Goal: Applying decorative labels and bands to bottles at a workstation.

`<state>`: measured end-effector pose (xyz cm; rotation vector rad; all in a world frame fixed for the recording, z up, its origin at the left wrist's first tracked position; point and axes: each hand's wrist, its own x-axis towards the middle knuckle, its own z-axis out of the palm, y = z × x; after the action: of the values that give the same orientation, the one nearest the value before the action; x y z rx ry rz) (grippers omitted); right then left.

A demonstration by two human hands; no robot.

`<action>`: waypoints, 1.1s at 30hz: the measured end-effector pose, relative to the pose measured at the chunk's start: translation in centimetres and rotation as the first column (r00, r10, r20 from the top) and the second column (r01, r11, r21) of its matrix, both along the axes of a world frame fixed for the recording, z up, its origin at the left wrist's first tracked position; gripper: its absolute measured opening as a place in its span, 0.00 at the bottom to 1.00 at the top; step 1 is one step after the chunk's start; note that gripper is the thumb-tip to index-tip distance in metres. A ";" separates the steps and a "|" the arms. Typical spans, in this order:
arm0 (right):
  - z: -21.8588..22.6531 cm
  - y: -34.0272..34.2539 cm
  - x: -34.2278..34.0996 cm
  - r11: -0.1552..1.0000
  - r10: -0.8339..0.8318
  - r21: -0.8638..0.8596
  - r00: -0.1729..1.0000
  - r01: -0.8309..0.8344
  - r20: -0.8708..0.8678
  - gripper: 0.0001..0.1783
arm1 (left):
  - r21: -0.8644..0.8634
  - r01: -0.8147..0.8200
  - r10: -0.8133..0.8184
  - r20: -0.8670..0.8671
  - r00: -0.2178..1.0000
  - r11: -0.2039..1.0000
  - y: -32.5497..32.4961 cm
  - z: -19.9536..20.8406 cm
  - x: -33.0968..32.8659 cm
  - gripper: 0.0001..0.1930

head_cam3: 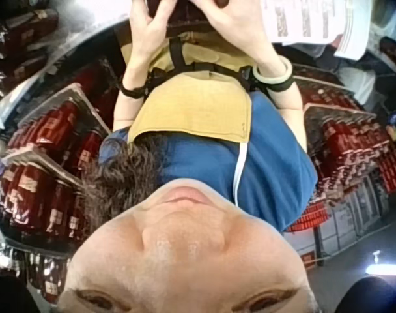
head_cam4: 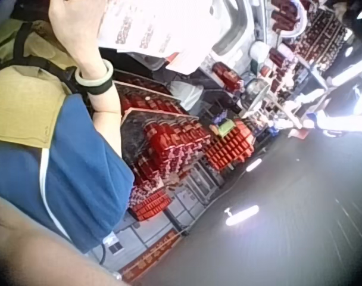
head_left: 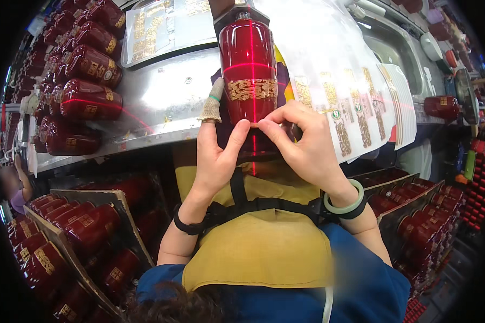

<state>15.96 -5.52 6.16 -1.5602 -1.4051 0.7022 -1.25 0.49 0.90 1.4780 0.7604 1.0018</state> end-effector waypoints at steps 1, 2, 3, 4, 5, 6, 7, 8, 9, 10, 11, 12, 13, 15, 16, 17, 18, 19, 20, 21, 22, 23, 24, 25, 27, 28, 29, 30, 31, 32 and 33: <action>0.0 -0.1 0.0 1.000 -0.015 -0.013 1.000 0.015 -0.001 0.09 | -0.011 -0.008 0.008 0.002 1.000 1.000 0.0 -0.1 0.1 0.35; 0.0 -0.2 0.1 0.999 -0.023 -0.023 1.000 0.023 0.000 0.09 | 0.012 -0.013 0.013 -0.014 1.000 1.000 0.0 -0.1 0.1 0.35; 0.0 -0.3 0.2 0.999 -0.032 -0.028 0.999 0.032 -0.001 0.09 | 0.032 -0.016 0.017 -0.031 0.999 0.999 0.0 -0.1 0.1 0.34; 0.0 -0.3 0.3 0.997 -0.062 -0.051 0.998 0.061 -0.006 0.09 | 0.032 -0.018 0.019 -0.031 0.999 0.999 0.0 -0.1 0.1 0.34; -0.1 -0.3 0.4 0.992 -0.100 -0.075 0.995 0.099 -0.011 0.09 | 0.010 -0.014 0.014 -0.014 1.000 1.000 0.1 -0.2 0.0 0.34; -0.2 -0.3 0.5 0.991 -0.108 -0.077 0.994 0.109 0.012 0.10 | -0.024 -0.011 0.012 0.002 1.000 1.000 0.1 -0.2 0.0 0.34; -0.3 -0.2 0.6 0.993 -0.093 -0.065 0.996 0.094 0.010 0.10 | -0.011 -0.010 0.010 0.001 1.000 1.000 0.2 -0.2 -0.1 0.34; -0.4 -0.2 0.6 0.993 -0.094 -0.069 0.996 0.094 0.008 0.10 | -0.028 -0.010 0.011 0.025 1.000 1.000 0.1 -0.3 -0.1 0.34; -0.4 -0.2 0.7 0.993 -0.095 -0.068 0.995 0.095 0.005 0.10 | -0.048 -0.005 0.008 0.045 0.999 0.999 0.1 -0.3 0.0 0.34; -0.5 -0.2 0.6 0.994 -0.094 -0.054 0.995 0.095 0.012 0.10 | -0.046 -0.011 0.014 0.050 0.999 0.999 0.1 -0.4 0.0 0.34; -0.6 -0.2 0.6 0.994 -0.092 -0.055 0.996 0.093 0.012 0.10 | -0.043 -0.015 0.017 0.042 0.999 0.999 0.0 -0.4 0.0 0.34; -0.7 -0.2 0.6 0.994 -0.096 -0.057 0.995 0.096 0.007 0.10 | -0.048 -0.016 0.017 0.035 0.999 0.999 0.0 -0.4 0.1 0.34; -0.7 -0.2 0.6 0.992 -0.106 -0.068 0.994 0.106 0.003 0.10 | -0.041 -0.019 0.020 0.033 0.999 0.999 -0.1 -0.4 0.1 0.34; -0.7 -0.2 0.6 0.993 -0.100 -0.063 0.995 0.100 0.001 0.10 | -0.047 -0.021 0.022 0.019 1.000 0.999 -0.1 -0.4 0.1 0.34; -0.7 -0.2 0.6 0.992 -0.109 -0.068 0.994 0.108 -0.001 0.10 | -0.045 -0.025 0.025 0.016 1.000 0.999 -0.1 -0.4 0.1 0.34; -0.7 -0.2 0.6 0.992 -0.103 -0.067 0.995 0.103 0.000 0.10 | -0.036 -0.022 0.023 0.011 1.000 0.999 0.0 -0.4 0.1 0.34; -0.7 -0.2 0.6 0.993 -0.102 -0.062 0.995 0.102 0.007 0.10 | -0.038 -0.020 0.020 0.006 1.000 0.999 0.0 -0.5 0.1 0.34; -0.7 -0.2 0.7 0.993 -0.105 -0.061 0.994 0.106 0.012 0.10 | -0.029 -0.019 0.019 0.006 1.000 0.999 0.0 -0.5 0.1 0.34; -0.7 -0.2 0.7 0.993 -0.102 -0.057 0.995 0.102 0.015 0.10 | -0.040 -0.020 0.021 0.017 1.000 0.999 0.0 -0.5 0.1 0.34; -0.7 -0.2 0.7 0.993 -0.102 -0.065 0.995 0.103 0.012 0.10 | -0.059 -0.018 0.020 0.027 0.999 0.998 0.0 -0.6 0.1 0.34; -0.7 -0.2 0.7 0.992 -0.102 -0.073 0.995 0.103 0.008 0.10 | -0.052 -0.021 0.022 0.025 0.999 0.998 0.0 -0.6 0.1 0.34; -0.8 -0.2 0.7 0.992 -0.103 -0.073 0.995 0.103 0.008 0.10 | -0.044 -0.025 0.026 0.022 0.999 0.999 0.0 -0.6 0.1 0.34; -0.8 -0.2 0.7 0.993 -0.103 -0.061 0.995 0.103 0.008 0.10 | -0.042 -0.025 0.026 0.017 1.000 0.999 0.0 -0.6 0.1 0.34; -0.9 -0.1 0.6 0.993 -0.103 -0.050 0.995 0.104 0.008 0.10 | -0.037 -0.029 0.029 0.018 0.999 0.999 0.0 -0.7 0.1 0.34; -1.0 -0.2 0.6 0.993 -0.105 -0.052 0.994 0.105 0.013 0.10 | -0.040 -0.033 0.033 0.009 0.999 0.999 0.0 -0.6 0.2 0.34; -1.0 -0.2 0.6 0.992 -0.113 -0.055 0.993 0.114 0.021 0.10 | -0.031 -0.034 0.034 0.009 0.999 0.999 -0.1 -0.6 0.2 0.34; -1.0 -0.2 0.6 0.993 -0.106 -0.055 0.994 0.107 0.019 0.10 | -0.040 -0.034 0.035 0.014 0.999 0.999 -0.1 -0.5 0.2 0.34; -1.1 -0.1 0.5 0.993 -0.112 -0.036 0.993 0.113 0.023 0.10 | -0.052 -0.034 0.035 0.019 0.999 0.998 -0.2 -0.5 0.3 0.34; -1.1 -0.1 0.4 0.992 -0.123 -0.027 0.992 0.124 0.030 0.11 | -0.049 -0.034 0.035 0.019 0.999 0.998 -0.2 -0.5 0.3 0.34; -1.1 -0.1 0.4 0.993 -0.119 -0.018 0.993 0.119 0.027 0.11 | -0.043 -0.036 0.037 0.020 0.999 0.998 -0.2 -0.5 0.3 0.34; -1.0 -0.1 0.4 0.993 -0.117 -0.017 0.992 0.118 0.041 0.11 | -0.038 -0.035 0.036 0.019 0.999 0.999 -0.2 -0.5 0.2 0.34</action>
<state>16.33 -5.64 5.14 -1.6660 -1.3268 0.6188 -1.00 0.31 0.43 1.4252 0.7893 1.0222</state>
